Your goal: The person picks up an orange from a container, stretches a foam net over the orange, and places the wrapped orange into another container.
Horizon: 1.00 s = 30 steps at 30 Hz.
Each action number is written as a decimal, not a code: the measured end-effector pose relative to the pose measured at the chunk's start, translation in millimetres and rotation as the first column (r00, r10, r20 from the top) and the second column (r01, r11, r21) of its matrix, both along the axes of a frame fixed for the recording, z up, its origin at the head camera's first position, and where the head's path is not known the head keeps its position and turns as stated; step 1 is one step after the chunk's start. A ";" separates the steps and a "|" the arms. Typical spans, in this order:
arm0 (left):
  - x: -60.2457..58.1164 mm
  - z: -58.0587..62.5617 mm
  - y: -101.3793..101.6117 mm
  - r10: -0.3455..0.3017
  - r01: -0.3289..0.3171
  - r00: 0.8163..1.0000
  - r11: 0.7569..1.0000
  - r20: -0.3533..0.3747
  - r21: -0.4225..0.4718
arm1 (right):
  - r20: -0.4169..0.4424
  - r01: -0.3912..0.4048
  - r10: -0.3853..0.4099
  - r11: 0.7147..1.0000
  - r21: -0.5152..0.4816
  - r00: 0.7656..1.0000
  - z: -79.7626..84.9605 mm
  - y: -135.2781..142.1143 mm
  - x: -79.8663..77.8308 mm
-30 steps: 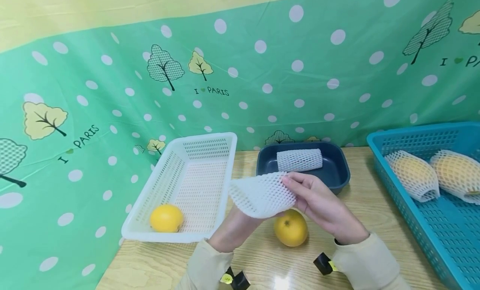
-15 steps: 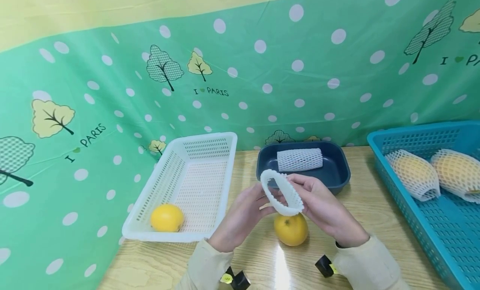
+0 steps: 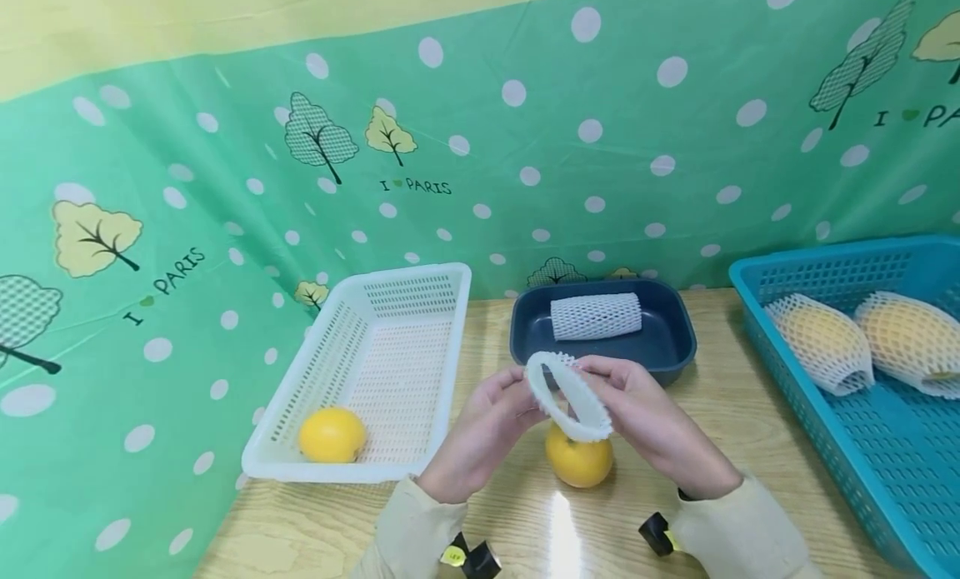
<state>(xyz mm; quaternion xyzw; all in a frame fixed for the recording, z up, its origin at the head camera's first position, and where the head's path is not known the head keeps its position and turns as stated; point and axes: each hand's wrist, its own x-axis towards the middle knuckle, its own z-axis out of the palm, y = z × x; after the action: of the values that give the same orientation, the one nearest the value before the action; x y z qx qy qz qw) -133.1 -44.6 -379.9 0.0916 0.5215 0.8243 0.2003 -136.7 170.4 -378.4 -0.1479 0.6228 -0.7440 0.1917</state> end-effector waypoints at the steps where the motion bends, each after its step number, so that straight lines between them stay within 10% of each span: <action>1: -0.1 -0.9 0.0 0.011 -0.011 1.000 1.000 0.002 -0.005 | 0.013 0.007 -0.007 1.000 0.026 1.000 1.0 -0.2 -0.4; 18: 2.5 -11.3 -5.4 0.070 -0.061 0.995 0.991 0.074 -0.122 | -0.036 0.048 -0.041 0.967 0.249 0.999 -4.0 10.7 0.5; 30: 4.9 -19.6 -9.9 -0.021 0.048 0.993 0.970 0.115 -0.238 | -0.023 0.009 -0.002 0.941 0.339 1.000 -5.6 13.9 0.4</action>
<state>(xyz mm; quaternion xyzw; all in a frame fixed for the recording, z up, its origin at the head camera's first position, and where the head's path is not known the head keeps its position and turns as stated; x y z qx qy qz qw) -128.2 -54.5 -399.6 0.0298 0.6037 0.7554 0.2530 -136.3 184.2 -384.0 -0.1192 0.7438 -0.6247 0.2054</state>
